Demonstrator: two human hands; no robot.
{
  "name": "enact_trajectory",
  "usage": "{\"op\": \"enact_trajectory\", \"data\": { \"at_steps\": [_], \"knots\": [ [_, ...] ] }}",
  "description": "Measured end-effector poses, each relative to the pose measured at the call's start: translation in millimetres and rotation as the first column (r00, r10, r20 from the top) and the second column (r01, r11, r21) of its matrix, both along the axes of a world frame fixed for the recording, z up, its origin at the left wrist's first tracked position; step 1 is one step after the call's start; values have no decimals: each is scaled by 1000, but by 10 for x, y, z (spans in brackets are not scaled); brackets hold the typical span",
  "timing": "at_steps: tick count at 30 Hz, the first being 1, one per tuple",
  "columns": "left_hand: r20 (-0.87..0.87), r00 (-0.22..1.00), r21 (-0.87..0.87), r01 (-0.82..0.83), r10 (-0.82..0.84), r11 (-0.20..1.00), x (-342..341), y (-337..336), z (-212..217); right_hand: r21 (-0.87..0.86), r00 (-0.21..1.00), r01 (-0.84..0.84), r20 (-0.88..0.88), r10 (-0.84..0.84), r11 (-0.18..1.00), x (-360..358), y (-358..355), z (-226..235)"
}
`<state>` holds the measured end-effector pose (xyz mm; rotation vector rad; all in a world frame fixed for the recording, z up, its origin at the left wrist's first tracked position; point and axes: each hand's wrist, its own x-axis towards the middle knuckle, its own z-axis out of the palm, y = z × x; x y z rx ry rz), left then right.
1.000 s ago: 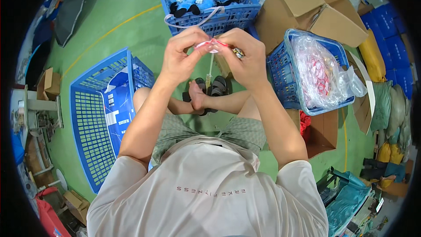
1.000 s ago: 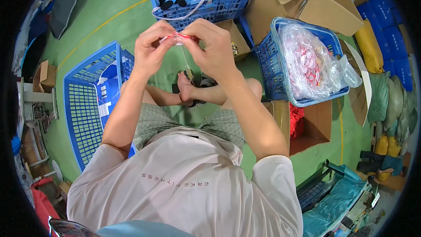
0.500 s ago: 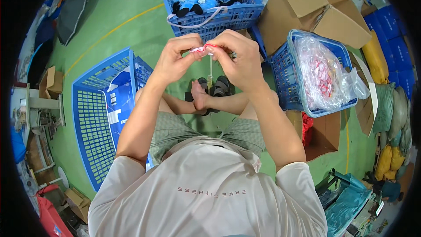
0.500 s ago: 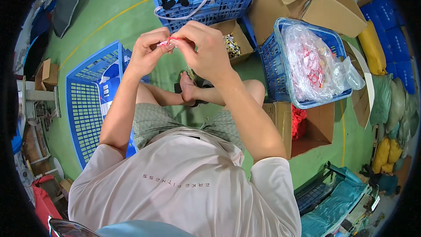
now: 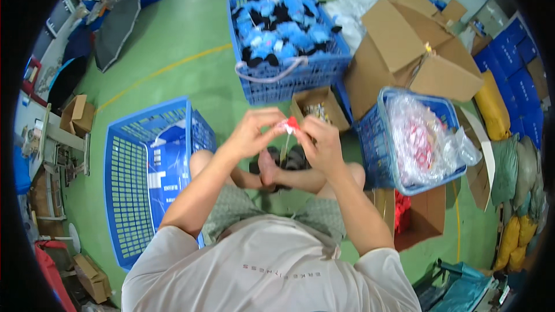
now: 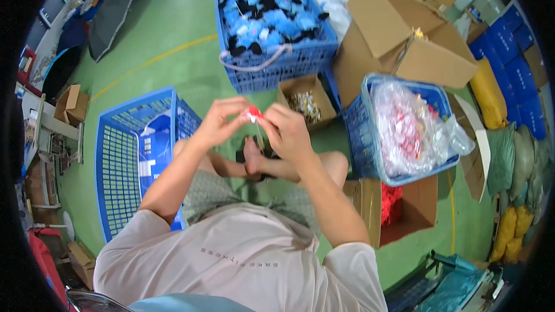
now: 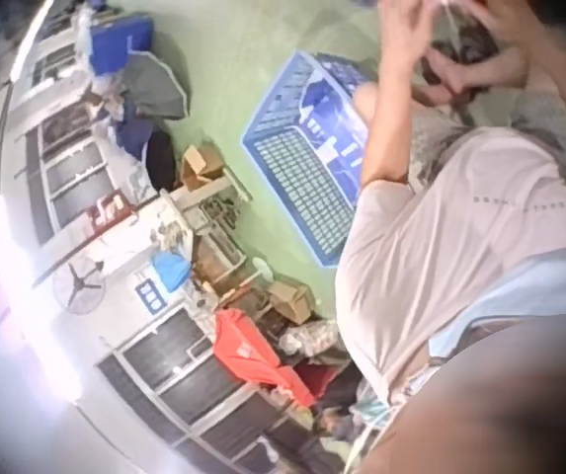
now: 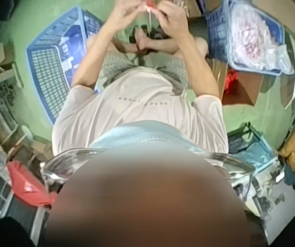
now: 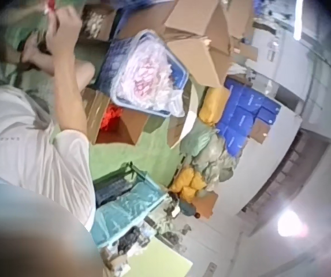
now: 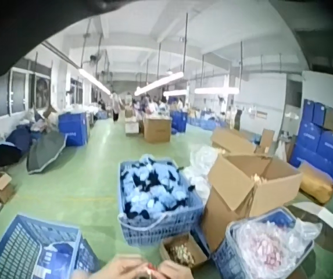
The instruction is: Assembling small pink and red decorative components in a factory setting.
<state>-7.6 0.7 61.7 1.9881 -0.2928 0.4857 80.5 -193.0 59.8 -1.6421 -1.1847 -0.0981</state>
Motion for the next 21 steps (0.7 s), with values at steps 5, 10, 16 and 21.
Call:
{"op": "enact_trajectory", "data": {
  "at_steps": [5, 10, 16, 21],
  "knots": [
    [334, 920, -241, -128, 206, 962, 143, -196, 412, 134, 986, -40, -156, 61, 990, -115, 321, 357],
    [200, 975, -183, -60, 97, 981, 252, -429, 305, 203, 977, 1, -210, 42, 979, -249, 582, 208],
    [-48, 996, -266, -85, 75, 960, 127, -528, -310, 213, 969, 127, -237, -75, 969, -341, 508, -97],
    [109, 965, -354, -187, 239, 916, 93, -699, 28, 194, 943, 239, -278, -180, 951, -314, 327, -390]
  ]
}}
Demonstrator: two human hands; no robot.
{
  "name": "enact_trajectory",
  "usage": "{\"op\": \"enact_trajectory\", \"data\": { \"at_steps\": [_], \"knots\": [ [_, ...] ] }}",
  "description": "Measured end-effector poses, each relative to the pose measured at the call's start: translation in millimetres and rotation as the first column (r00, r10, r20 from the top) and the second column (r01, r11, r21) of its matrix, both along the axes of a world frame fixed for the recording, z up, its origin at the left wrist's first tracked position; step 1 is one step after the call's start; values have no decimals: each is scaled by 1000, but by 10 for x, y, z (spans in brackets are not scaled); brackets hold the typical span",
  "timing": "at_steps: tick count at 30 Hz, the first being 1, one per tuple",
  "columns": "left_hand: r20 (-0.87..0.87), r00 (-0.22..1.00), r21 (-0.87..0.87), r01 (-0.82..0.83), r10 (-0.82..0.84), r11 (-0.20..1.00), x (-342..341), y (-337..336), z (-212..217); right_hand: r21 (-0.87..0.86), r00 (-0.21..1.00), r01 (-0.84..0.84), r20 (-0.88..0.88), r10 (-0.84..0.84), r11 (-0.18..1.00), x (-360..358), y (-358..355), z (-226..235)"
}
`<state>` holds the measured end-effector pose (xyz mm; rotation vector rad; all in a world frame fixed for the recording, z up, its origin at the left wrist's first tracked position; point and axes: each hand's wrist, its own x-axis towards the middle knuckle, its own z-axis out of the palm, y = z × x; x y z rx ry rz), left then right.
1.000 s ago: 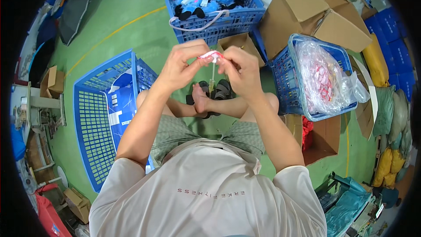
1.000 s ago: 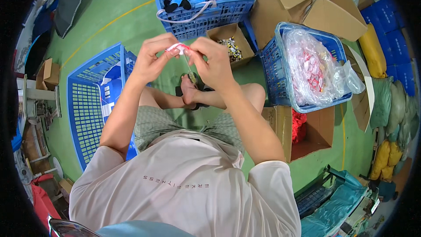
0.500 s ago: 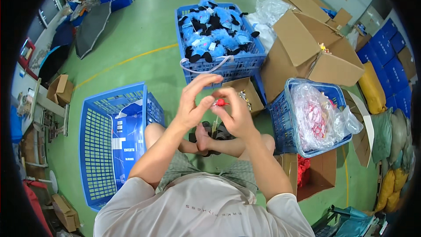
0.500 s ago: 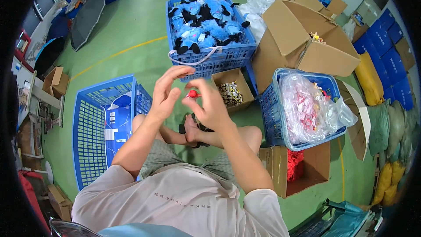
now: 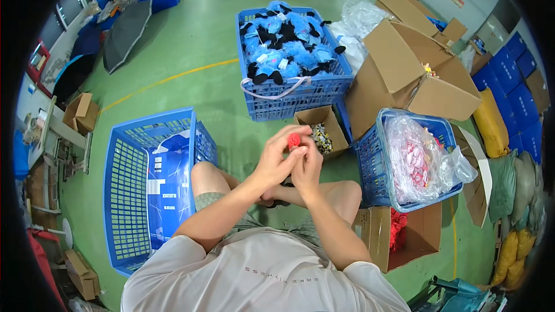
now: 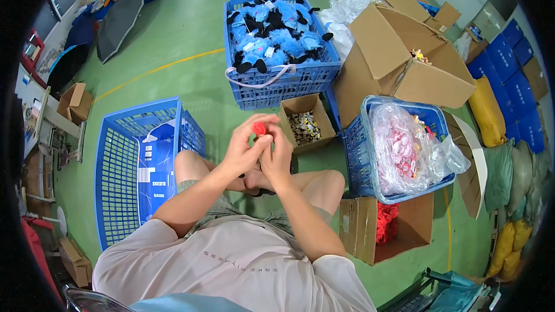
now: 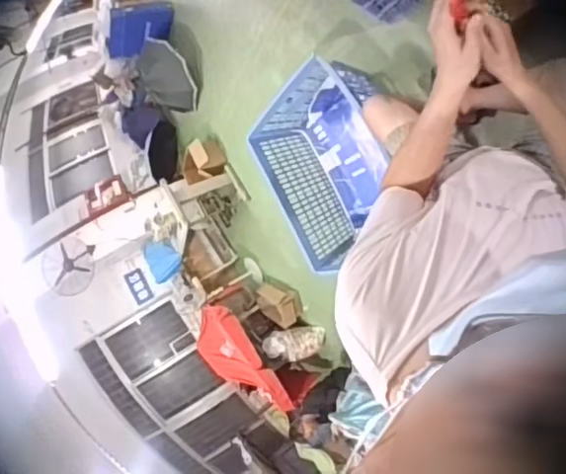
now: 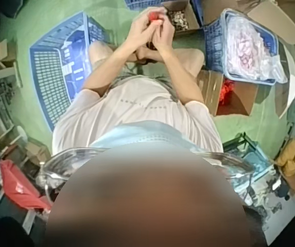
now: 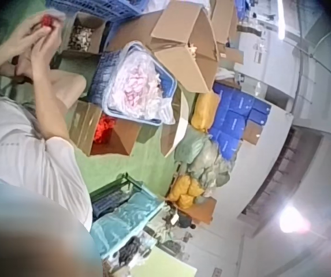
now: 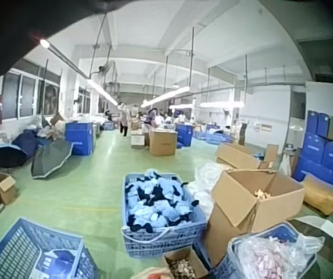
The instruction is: Assembling small pink and red decorative components in a factory setting.
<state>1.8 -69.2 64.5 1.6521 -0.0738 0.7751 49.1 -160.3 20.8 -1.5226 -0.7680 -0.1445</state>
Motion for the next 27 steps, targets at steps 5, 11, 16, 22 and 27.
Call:
{"op": "enact_trajectory", "data": {
  "at_steps": [5, 11, 16, 22, 27],
  "knots": [
    [12, 994, 80, 108, -109, 991, -25, 300, 94, -50, 989, -91, 115, 97, 995, 43, 90, 121],
    [-15, 989, 89, 146, -145, 985, 81, 345, 100, -121, 990, -46, 128, 62, 992, 130, 131, 13],
    [9, 996, 4, 94, -94, 996, 11, 304, 41, -102, 994, -95, 37, 99, 990, 85, 70, 169],
    [53, 995, -285, 100, -89, 953, -34, 282, -36, -35, 990, -44, 131, 48, 998, 47, 95, 298],
    [65, 997, -416, 72, -50, 907, -16, 294, -156, -12, 989, -92, 114, 92, 996, 48, 111, 350]
  ]
}}
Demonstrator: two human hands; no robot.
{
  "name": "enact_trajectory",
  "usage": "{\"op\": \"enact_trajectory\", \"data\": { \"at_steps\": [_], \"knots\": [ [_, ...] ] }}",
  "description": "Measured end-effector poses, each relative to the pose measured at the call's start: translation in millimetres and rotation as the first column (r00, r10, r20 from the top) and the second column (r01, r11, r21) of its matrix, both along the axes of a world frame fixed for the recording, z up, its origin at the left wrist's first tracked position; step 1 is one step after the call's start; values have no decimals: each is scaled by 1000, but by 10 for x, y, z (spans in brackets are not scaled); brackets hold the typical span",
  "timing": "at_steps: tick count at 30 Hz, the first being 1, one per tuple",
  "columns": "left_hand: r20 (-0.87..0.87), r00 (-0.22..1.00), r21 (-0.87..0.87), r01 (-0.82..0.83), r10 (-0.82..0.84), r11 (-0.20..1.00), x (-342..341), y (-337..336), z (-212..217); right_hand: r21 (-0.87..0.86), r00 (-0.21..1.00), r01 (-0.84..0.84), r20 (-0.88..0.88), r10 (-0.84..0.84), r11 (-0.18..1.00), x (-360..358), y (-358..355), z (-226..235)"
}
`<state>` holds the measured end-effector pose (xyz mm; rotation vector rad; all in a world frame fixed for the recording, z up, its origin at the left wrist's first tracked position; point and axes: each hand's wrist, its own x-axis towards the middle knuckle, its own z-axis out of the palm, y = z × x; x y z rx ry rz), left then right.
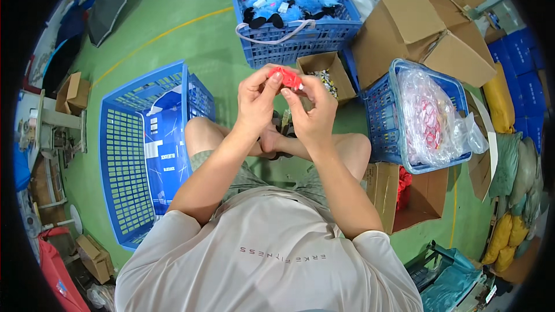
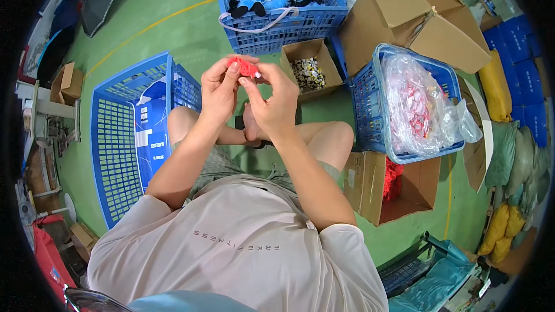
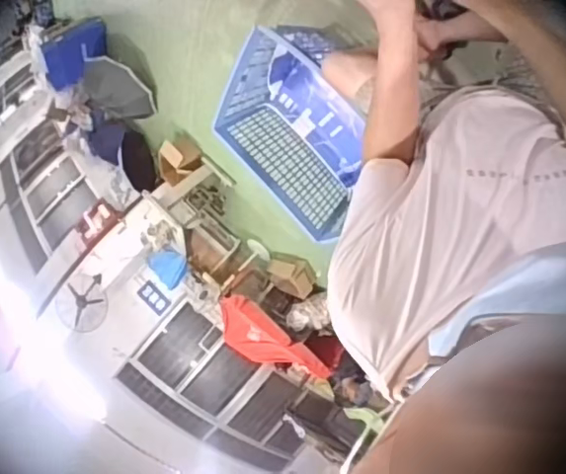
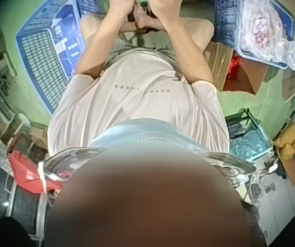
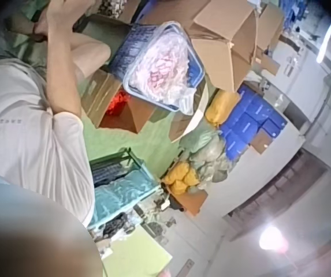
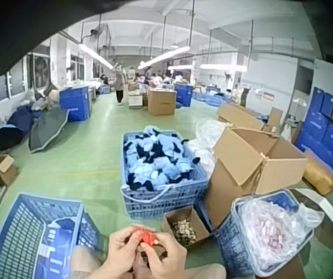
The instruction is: Assembling small pink and red decorative components in a factory setting.
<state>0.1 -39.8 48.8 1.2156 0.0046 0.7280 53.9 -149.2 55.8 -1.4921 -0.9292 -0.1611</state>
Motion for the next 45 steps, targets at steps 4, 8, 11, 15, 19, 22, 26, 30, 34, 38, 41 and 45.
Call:
{"op": "enact_trajectory", "data": {
  "at_steps": [4, 8, 11, 15, 19, 22, 26, 30, 34, 38, 41, 45],
  "knots": [
    [-9, 997, 48, -73, 74, 996, 4, -8, -24, 60, 996, 74, 46, -77, 995, 6, 34, 43],
    [110, 960, 300, -280, 258, 912, 52, -81, 75, -50, 988, 87, 136, -79, 995, 4, 87, -4],
    [27, 976, 233, -217, 216, 948, 25, -86, 80, -18, 999, 47, 28, -46, 999, -15, 95, -59],
    [-125, 980, 136, -140, 158, 981, 20, -64, 14, 27, 995, 22, -93, -20, 999, -34, 153, -72],
    [-319, 939, 75, -110, 128, 991, 44, -32, -22, 76, 992, 54, -120, -44, 996, -48, 226, 29],
    [-241, 968, -108, -98, 70, 989, 4, -5, 18, 21, 973, -24, -227, 28, 1000, -89, 169, 156],
    [-164, 986, -279, -56, 10, 959, -16, -45, -60, -27, 969, -47, -244, 39, 998, -40, 127, -36],
    [-107, 993, -223, 26, -51, 974, -14, 10, 23, -55, 959, -92, -272, 74, 994, 22, 67, -153],
    [-138, 981, 260, 167, -135, 951, 32, 126, 299, -51, 889, -218, -423, 177, 975, 58, -33, -145],
    [-148, 983, 648, 176, -104, 741, 134, 150, 397, 13, 884, -216, -422, 201, 976, 88, -32, -322],
    [-135, 987, 579, 148, -85, 802, 118, 108, 361, -52, 874, -190, -464, 145, 980, 36, -95, -337],
    [-134, 990, 450, 106, -51, 887, 33, 71, 327, -14, 950, -68, -305, 60, 998, 98, -164, -260]
  ]
}}
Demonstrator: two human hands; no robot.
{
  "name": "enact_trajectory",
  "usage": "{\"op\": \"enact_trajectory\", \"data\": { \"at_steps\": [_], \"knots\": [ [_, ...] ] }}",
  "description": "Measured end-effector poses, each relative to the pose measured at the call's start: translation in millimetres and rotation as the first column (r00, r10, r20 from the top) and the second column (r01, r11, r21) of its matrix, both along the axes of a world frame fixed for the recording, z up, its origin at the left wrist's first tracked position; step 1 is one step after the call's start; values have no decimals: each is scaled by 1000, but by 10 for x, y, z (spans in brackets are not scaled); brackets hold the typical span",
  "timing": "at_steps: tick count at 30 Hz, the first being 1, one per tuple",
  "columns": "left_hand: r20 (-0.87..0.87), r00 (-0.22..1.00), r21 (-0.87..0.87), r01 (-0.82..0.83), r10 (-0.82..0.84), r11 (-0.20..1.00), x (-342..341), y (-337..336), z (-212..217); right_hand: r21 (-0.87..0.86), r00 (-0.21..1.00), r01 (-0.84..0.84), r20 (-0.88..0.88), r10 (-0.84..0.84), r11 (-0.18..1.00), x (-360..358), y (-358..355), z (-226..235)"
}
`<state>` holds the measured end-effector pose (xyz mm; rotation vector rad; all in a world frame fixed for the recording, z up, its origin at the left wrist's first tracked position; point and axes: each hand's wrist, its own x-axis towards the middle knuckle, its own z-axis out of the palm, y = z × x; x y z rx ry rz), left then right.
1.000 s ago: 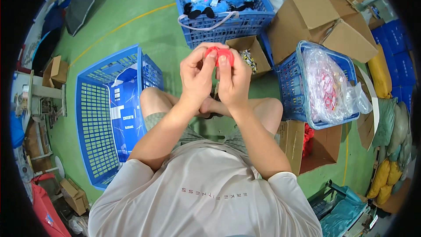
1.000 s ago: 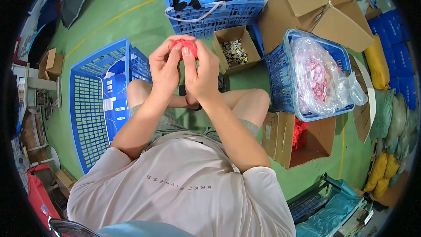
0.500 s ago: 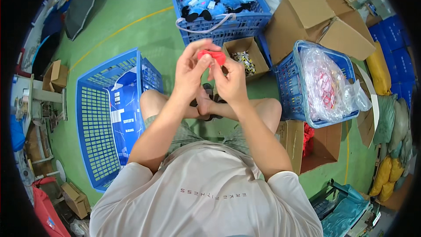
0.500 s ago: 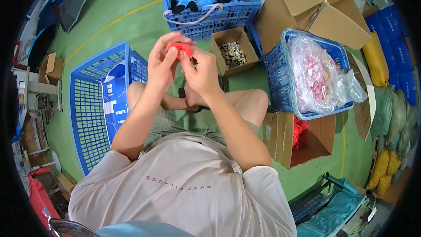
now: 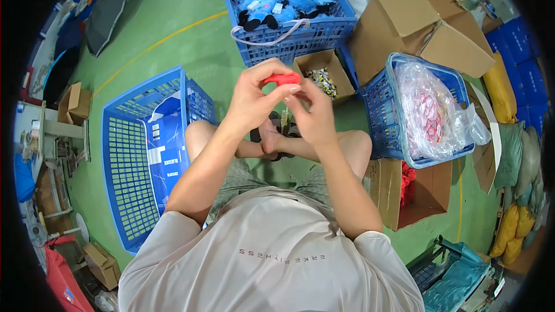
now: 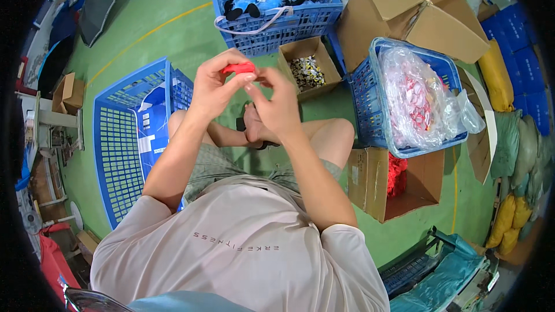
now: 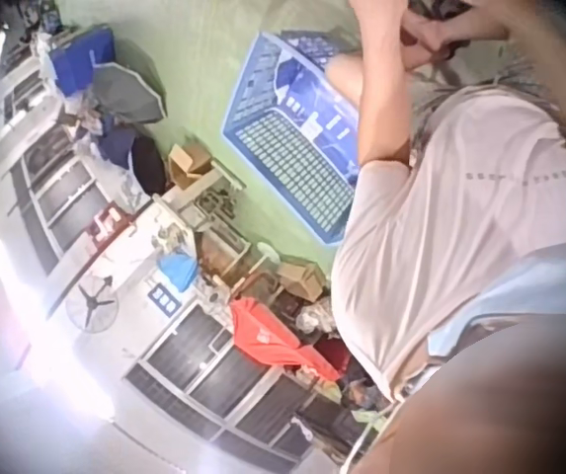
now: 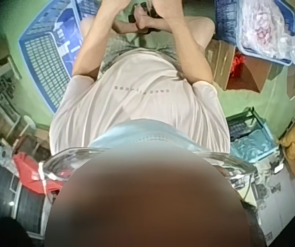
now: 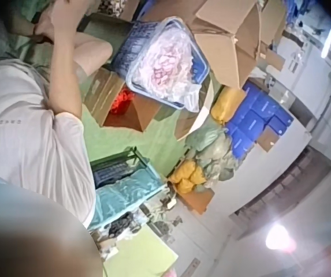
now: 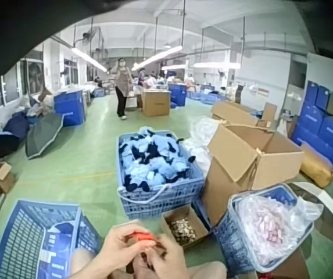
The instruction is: Assembling small pink and red decorative components in a factory setting.
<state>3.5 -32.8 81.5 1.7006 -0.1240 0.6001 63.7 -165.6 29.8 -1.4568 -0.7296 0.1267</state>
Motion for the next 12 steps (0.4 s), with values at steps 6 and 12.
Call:
{"op": "enact_trajectory", "data": {
  "at_steps": [6, 12],
  "knots": [
    [-43, 997, -94, -61, 57, 994, -122, 91, -39, 55, 975, 23, 218, -34, 998, 50, -43, 486],
    [-121, 992, 116, -10, 24, 993, -91, 243, -147, -66, 959, -27, 280, 44, 997, 180, -102, 179]
  ]
}}
